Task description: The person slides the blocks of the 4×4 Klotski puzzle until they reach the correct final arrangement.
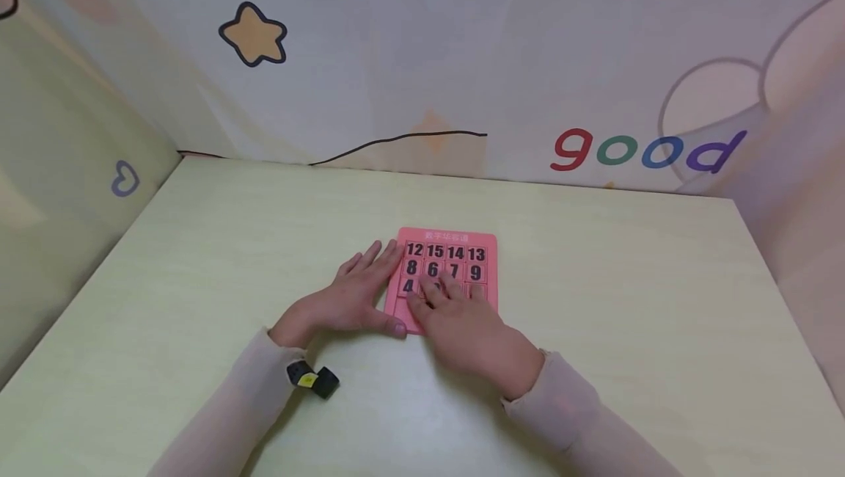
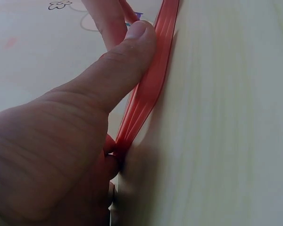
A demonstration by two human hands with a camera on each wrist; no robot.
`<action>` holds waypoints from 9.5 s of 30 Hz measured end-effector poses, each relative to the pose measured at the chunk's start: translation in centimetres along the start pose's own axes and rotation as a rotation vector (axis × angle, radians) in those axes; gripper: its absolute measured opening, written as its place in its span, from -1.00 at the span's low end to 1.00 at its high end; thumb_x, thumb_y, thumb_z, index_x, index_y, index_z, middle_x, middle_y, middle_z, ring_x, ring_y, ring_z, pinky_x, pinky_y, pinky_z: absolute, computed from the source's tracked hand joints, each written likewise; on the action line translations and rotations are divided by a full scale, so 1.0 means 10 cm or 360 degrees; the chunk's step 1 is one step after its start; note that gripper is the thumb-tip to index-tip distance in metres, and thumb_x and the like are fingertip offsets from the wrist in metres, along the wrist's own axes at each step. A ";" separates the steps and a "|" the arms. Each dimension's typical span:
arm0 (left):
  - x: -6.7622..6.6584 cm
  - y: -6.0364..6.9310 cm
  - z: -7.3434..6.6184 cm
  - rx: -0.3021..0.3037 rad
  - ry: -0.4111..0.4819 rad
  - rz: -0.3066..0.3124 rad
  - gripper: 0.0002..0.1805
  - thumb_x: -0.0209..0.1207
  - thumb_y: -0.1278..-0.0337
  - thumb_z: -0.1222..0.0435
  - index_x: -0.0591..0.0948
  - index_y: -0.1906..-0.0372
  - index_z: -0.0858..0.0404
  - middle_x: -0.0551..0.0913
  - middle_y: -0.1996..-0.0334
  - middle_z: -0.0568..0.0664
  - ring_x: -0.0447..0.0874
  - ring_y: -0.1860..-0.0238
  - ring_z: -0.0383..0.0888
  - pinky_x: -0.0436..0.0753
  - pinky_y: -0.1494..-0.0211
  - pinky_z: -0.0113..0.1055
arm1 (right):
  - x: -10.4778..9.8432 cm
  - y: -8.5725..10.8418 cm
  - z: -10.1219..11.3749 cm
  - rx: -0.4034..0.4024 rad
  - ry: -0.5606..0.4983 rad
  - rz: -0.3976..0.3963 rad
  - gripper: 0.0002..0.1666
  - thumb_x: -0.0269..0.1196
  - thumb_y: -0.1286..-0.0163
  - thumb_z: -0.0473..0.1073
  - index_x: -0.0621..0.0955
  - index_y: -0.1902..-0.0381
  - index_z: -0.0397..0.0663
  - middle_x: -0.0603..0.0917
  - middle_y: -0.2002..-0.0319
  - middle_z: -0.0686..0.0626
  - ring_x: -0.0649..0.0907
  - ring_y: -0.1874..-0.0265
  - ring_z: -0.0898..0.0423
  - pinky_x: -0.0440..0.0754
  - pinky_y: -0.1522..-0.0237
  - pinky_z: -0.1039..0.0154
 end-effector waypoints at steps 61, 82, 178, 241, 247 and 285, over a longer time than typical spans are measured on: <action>-0.03 0.01 0.08 0.0026 0.0114 0.0041 0.28 0.40 -0.07 -0.14 -0.20 -0.64 0.12 -0.28 -0.62 -0.11 -0.57 -0.57 -0.16 -0.40 -0.54 -0.18 | 0.09 0.33 0.01 -0.0058 -0.0083 -0.0002 -0.39 0.09 -0.51 -0.34 0.37 -0.49 -0.18 0.24 -0.53 -0.16 0.11 -0.52 -0.27 0.18 -0.30 -0.48; -0.03 0.02 0.07 0.0042 0.0138 0.0049 0.29 0.41 -0.07 -0.12 -0.22 -0.64 0.13 -0.30 -0.62 -0.09 -0.59 -0.57 -0.15 -0.42 -0.54 -0.18 | 0.01 0.59 -0.35 0.0023 0.0028 -0.0006 -0.40 0.13 -0.45 -0.38 0.45 -0.44 -0.16 0.33 -0.49 -0.14 0.16 -0.50 -0.30 0.30 -0.21 -0.49; -0.01 0.03 0.07 0.0034 0.0190 0.0034 0.31 0.44 -0.04 -0.09 -0.22 -0.64 0.10 -0.29 -0.62 -0.13 -0.62 -0.56 -0.18 -0.46 -0.53 -0.19 | -0.07 0.22 -0.80 0.0191 -0.0207 -0.0107 -0.19 0.18 -0.52 0.04 0.24 -0.55 -0.23 0.11 -0.56 -0.25 0.05 -0.50 -0.38 0.25 -0.28 -0.45; 0.00 0.01 0.07 0.0048 0.0148 0.0061 0.28 0.40 -0.08 -0.14 -0.23 -0.64 0.11 -0.31 -0.62 -0.12 -0.61 -0.56 -0.16 -0.43 -0.54 -0.17 | -0.13 -0.18 -0.64 0.0184 -0.0206 -0.0074 -0.12 0.16 -0.51 0.18 0.22 -0.56 -0.20 0.12 -0.56 -0.23 0.02 -0.53 -0.32 0.16 -0.35 -0.41; -0.01 0.02 0.07 0.0049 0.0153 0.0053 0.27 0.38 -0.10 -0.14 -0.22 -0.64 0.12 -0.30 -0.62 -0.11 -0.61 -0.56 -0.17 -0.43 -0.54 -0.17 | -0.11 -0.34 -0.54 0.0178 -0.0209 -0.0046 -0.08 0.14 -0.50 0.25 0.17 -0.59 -0.11 0.07 -0.58 -0.17 -0.06 -0.55 -0.28 0.05 -0.38 -0.43; -0.03 0.03 0.08 0.0041 0.0168 0.0038 0.26 0.38 -0.08 -0.16 -0.19 -0.64 0.10 -0.28 -0.62 -0.15 -0.60 -0.56 -0.19 -0.42 -0.53 -0.21 | -0.22 -0.54 -0.29 0.0158 -0.0149 -0.0006 -0.32 -0.09 -0.61 -0.06 0.16 -0.60 -0.10 0.06 -0.59 -0.11 -0.05 -0.56 -0.21 0.02 -0.41 -0.38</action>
Point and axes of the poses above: each hand's wrist, its own y-axis away from the middle knuckle, its own x-axis out of the palm, z = x × y, the point moved 9 cm from there along -y, towards the middle knuckle
